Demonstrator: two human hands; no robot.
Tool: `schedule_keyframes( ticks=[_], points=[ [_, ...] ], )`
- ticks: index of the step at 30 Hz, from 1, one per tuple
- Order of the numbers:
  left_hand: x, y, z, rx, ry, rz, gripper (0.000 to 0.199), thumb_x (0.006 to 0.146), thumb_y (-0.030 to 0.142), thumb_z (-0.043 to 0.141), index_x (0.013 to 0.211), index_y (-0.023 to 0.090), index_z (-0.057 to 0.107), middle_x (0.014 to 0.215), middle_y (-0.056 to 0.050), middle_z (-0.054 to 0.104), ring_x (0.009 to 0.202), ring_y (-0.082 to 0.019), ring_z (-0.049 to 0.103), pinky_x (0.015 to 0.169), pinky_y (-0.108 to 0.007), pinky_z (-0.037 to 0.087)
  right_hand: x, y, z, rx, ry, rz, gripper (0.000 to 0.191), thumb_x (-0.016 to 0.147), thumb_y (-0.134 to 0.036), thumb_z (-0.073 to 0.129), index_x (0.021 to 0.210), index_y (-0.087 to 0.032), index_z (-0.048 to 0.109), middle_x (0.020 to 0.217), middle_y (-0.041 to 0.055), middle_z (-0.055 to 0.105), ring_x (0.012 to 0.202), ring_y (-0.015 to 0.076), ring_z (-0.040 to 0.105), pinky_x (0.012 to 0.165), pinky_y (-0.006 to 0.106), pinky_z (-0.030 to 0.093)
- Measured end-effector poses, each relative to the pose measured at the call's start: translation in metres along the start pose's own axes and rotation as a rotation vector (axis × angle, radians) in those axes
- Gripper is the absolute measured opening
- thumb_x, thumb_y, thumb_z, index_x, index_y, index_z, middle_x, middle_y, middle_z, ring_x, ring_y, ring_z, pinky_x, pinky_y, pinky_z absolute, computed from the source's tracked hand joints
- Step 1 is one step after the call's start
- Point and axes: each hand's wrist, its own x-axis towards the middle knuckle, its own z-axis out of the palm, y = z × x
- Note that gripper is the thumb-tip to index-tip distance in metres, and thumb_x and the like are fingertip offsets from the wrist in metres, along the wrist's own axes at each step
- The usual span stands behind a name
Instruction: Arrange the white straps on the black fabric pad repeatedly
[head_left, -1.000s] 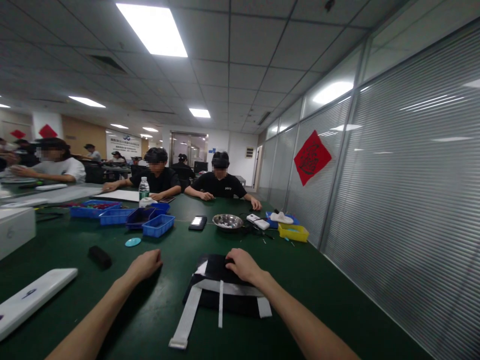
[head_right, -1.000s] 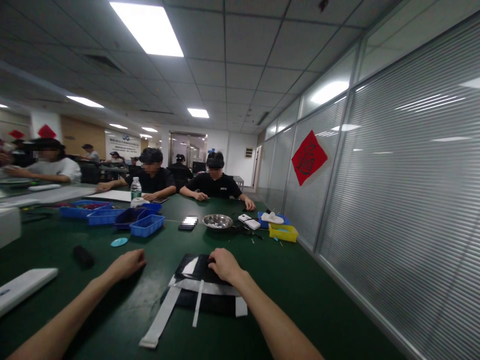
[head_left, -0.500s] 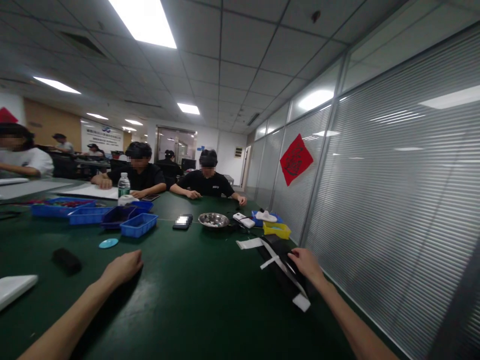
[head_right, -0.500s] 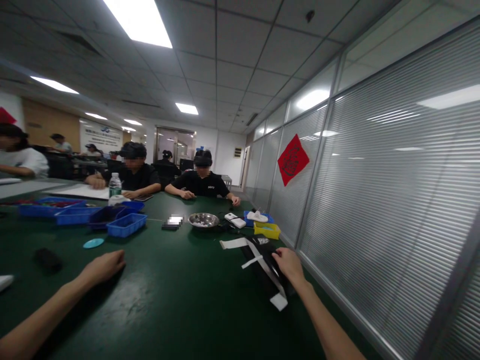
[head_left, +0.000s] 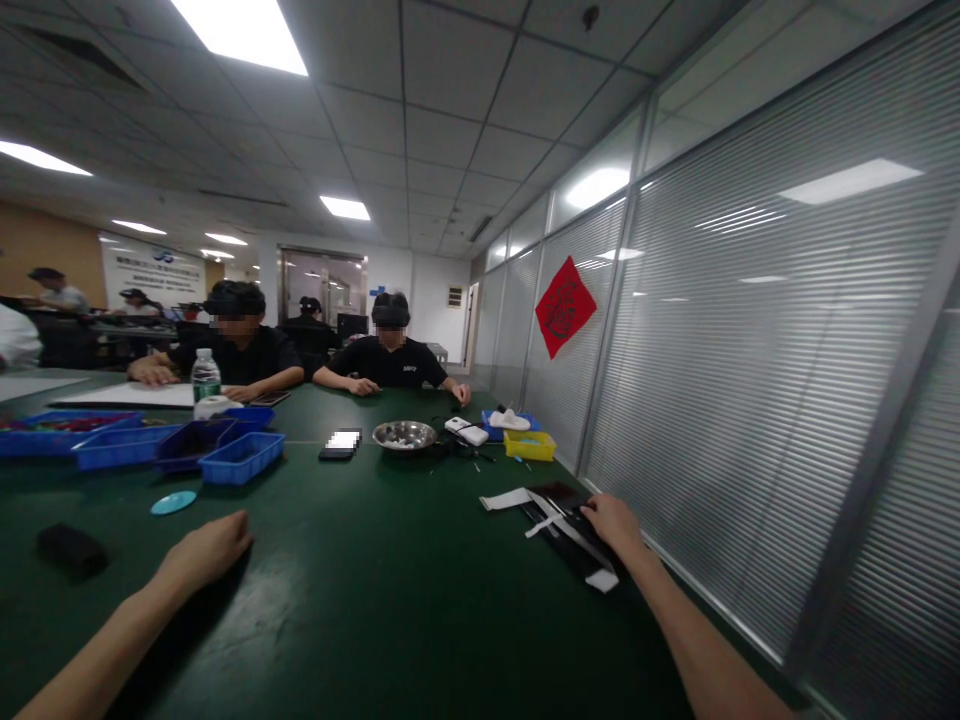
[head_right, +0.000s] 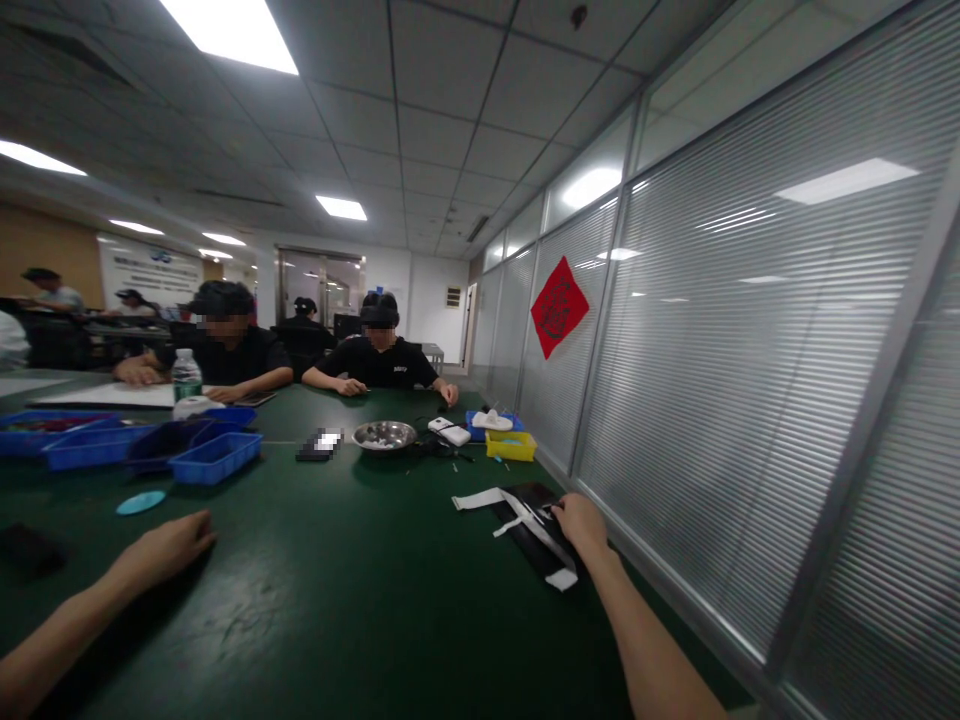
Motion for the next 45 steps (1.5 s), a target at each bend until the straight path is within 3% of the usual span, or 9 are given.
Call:
schedule_keyframes(
  ticks=[3, 8, 14, 19, 24, 29, 36, 41, 45],
  points=[
    [-0.001, 0.001, -0.001, -0.009, -0.003, 0.011, 0.024, 0.081, 0.036, 0.039, 0.083, 0.019, 0.055, 0.090, -0.014, 0.068, 0.080, -0.027, 0.065, 0.067, -0.034, 0.046, -0.011, 0.000, -0.013, -0.015, 0.018, 0.035, 0.033, 0.088, -0.038, 0.046, 0.093, -0.014, 0.068, 0.099, 0.0171, 0.069, 0.096, 0.0281, 0.063, 0.074, 0.033, 0.043],
    [-0.007, 0.007, -0.007, -0.014, 0.009, 0.004, 0.024, 0.081, 0.035, 0.038, 0.083, 0.019, 0.055, 0.090, -0.014, 0.067, 0.082, -0.027, 0.064, 0.067, -0.035, 0.046, -0.046, 0.015, -0.030, -0.016, -0.062, 0.098, 0.047, 0.088, -0.051, 0.039, 0.074, -0.015, 0.067, 0.083, 0.0178, 0.070, 0.077, 0.0288, 0.066, 0.063, 0.035, 0.044],
    [-0.005, 0.006, -0.004, -0.007, 0.016, 0.003, 0.023, 0.080, 0.036, 0.040, 0.084, 0.019, 0.055, 0.090, -0.012, 0.068, 0.082, -0.026, 0.064, 0.067, -0.032, 0.045, -0.073, 0.033, -0.020, 0.199, -0.330, 0.122, 0.056, 0.088, -0.057, 0.034, 0.058, -0.019, 0.062, 0.068, 0.0111, 0.070, 0.068, 0.0223, 0.066, 0.063, 0.031, 0.043],
    [-0.001, 0.002, 0.000, 0.023, 0.016, -0.015, 0.020, 0.081, 0.034, 0.041, 0.083, 0.019, 0.054, 0.091, -0.011, 0.068, 0.082, -0.026, 0.064, 0.066, -0.031, 0.044, -0.072, 0.031, -0.013, 0.291, -0.319, 0.104, 0.056, 0.085, -0.059, 0.036, 0.053, -0.019, 0.060, 0.063, 0.0092, 0.068, 0.061, 0.0202, 0.063, 0.059, 0.029, 0.042],
    [-0.004, 0.004, -0.003, 0.009, 0.016, 0.010, 0.023, 0.081, 0.034, 0.039, 0.086, 0.018, 0.055, 0.094, -0.014, 0.067, 0.083, -0.026, 0.064, 0.069, -0.034, 0.046, -0.075, 0.024, -0.013, 0.449, -0.355, 0.111, 0.043, 0.081, -0.050, 0.046, 0.059, -0.017, 0.063, 0.060, 0.0066, 0.066, 0.049, 0.0139, 0.054, 0.049, 0.024, 0.037],
    [-0.005, 0.005, -0.002, 0.000, 0.031, 0.011, 0.023, 0.081, 0.036, 0.039, 0.085, 0.019, 0.054, 0.093, -0.013, 0.067, 0.084, -0.027, 0.064, 0.069, -0.035, 0.046, -0.081, 0.015, -0.023, 0.595, -0.258, 0.100, 0.032, 0.076, -0.043, 0.051, 0.067, -0.016, 0.066, 0.055, 0.0024, 0.061, 0.048, 0.0125, 0.051, 0.047, 0.023, 0.035],
    [-0.003, 0.005, -0.001, -0.015, 0.041, -0.019, 0.020, 0.078, 0.035, 0.045, 0.083, 0.019, 0.056, 0.089, -0.011, 0.068, 0.079, -0.026, 0.064, 0.066, -0.032, 0.045, -0.083, -0.020, -0.058, 0.628, 0.055, -0.104, 0.032, 0.074, -0.048, 0.053, 0.077, -0.018, 0.065, 0.062, 0.0022, 0.064, 0.055, 0.0168, 0.058, 0.051, 0.026, 0.041],
    [-0.002, 0.005, -0.001, -0.002, 0.023, -0.030, 0.017, 0.079, 0.033, 0.046, 0.082, 0.019, 0.056, 0.090, -0.011, 0.068, 0.078, -0.024, 0.064, 0.064, -0.031, 0.044, -0.090, -0.047, -0.055, 0.377, 0.355, -0.408, 0.023, 0.084, -0.039, 0.049, 0.081, -0.019, 0.061, 0.074, 0.0040, 0.065, 0.066, 0.0176, 0.059, 0.062, 0.028, 0.044],
    [0.000, 0.003, -0.001, 0.017, 0.002, -0.020, 0.018, 0.083, 0.033, 0.044, 0.084, 0.018, 0.055, 0.094, -0.012, 0.068, 0.081, -0.023, 0.064, 0.064, -0.029, 0.043, -0.102, -0.061, -0.030, 0.163, 0.345, -0.746, 0.017, 0.089, -0.024, 0.044, 0.087, -0.020, 0.060, 0.088, 0.0063, 0.063, 0.080, 0.0177, 0.059, 0.071, 0.028, 0.046]
  ],
)
